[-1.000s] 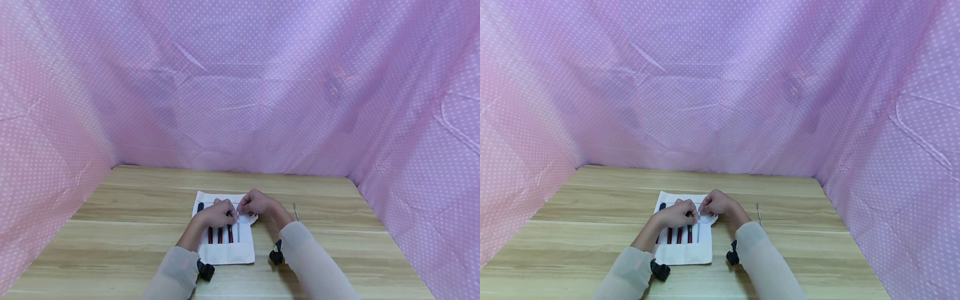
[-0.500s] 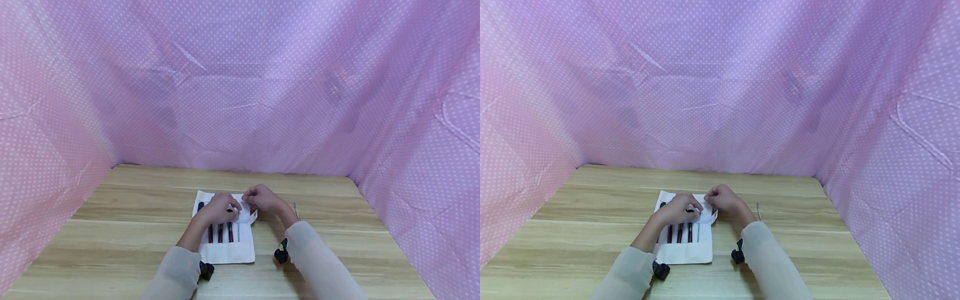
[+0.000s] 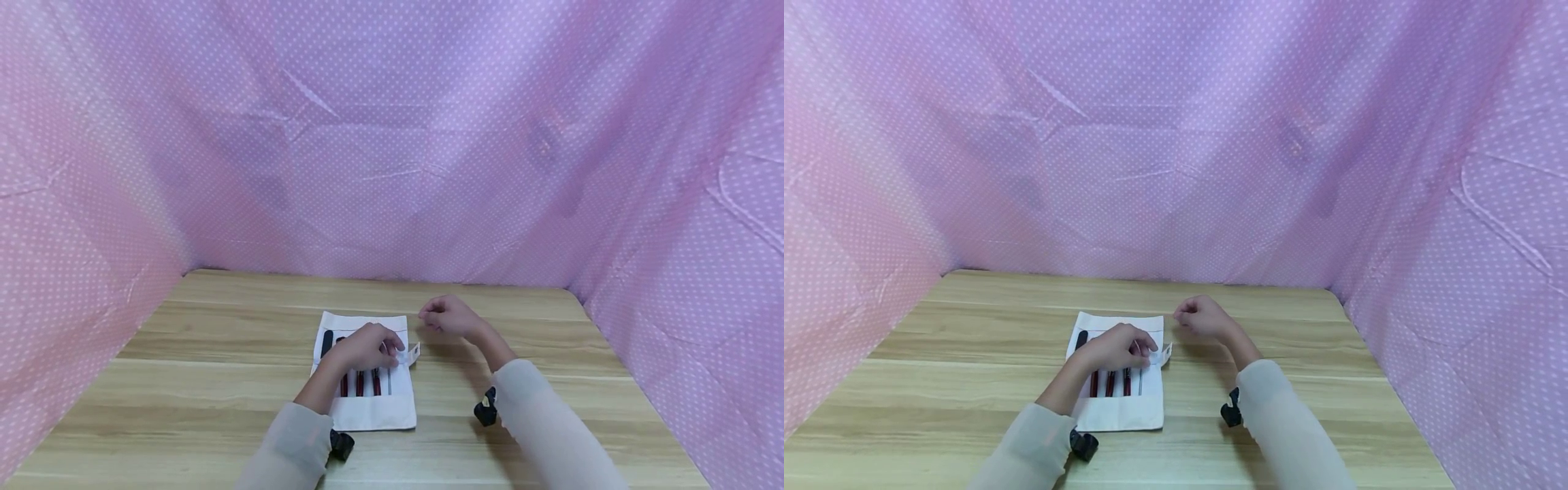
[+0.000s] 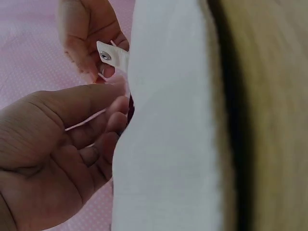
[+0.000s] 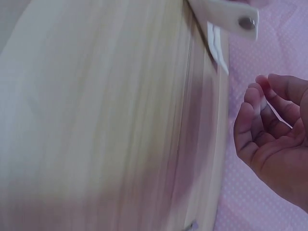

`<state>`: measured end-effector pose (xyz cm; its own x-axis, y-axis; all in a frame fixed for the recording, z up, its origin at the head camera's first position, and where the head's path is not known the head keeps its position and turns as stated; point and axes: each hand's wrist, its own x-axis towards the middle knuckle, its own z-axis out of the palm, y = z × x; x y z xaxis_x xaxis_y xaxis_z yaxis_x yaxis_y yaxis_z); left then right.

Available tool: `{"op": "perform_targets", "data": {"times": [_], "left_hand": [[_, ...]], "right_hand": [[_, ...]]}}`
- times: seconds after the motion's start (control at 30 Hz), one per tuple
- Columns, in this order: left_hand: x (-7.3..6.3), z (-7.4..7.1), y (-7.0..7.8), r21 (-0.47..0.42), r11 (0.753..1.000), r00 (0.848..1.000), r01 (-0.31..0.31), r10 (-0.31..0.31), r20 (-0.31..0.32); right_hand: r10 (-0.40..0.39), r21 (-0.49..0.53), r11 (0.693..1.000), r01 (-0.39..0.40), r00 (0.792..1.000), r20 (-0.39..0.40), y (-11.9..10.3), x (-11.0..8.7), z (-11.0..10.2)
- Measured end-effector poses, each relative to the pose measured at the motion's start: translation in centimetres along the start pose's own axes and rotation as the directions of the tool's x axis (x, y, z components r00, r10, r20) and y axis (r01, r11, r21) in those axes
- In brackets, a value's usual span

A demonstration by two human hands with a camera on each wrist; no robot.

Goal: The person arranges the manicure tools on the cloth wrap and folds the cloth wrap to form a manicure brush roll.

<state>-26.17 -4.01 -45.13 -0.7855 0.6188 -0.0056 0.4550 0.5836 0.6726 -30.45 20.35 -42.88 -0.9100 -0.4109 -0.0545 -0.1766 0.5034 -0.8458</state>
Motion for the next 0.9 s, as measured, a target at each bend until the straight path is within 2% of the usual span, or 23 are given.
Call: {"op": "perform_targets", "data": {"times": [0.2,0.53,0.73,0.9], "left_hand": [[0.0,0.3,-0.1,0.029,1.0,1.0,0.0,0.0,0.005],[0.0,0.7,-0.1,-0.004,0.999,0.999,0.045,-0.045,-0.001],[-0.1,0.8,0.0,-0.004,0.998,0.998,0.063,-0.063,0.005],[-0.1,0.9,-0.1,0.02,0.999,0.999,0.037,-0.037,0.001]], "right_hand": [[0.002,-0.045,0.999,-0.003,1.0,-0.006,1.1,-1.3,-2.3],[0.024,-0.123,0.992,-0.031,0.998,-0.057,4.0,-4.2,-6.1],[0.044,-0.19,0.98,-0.06,0.995,-0.086,5.6,-5.6,-7.2],[0.079,-0.221,0.971,-0.094,0.994,-0.076,6.5,-6.3,-7.5]]}}
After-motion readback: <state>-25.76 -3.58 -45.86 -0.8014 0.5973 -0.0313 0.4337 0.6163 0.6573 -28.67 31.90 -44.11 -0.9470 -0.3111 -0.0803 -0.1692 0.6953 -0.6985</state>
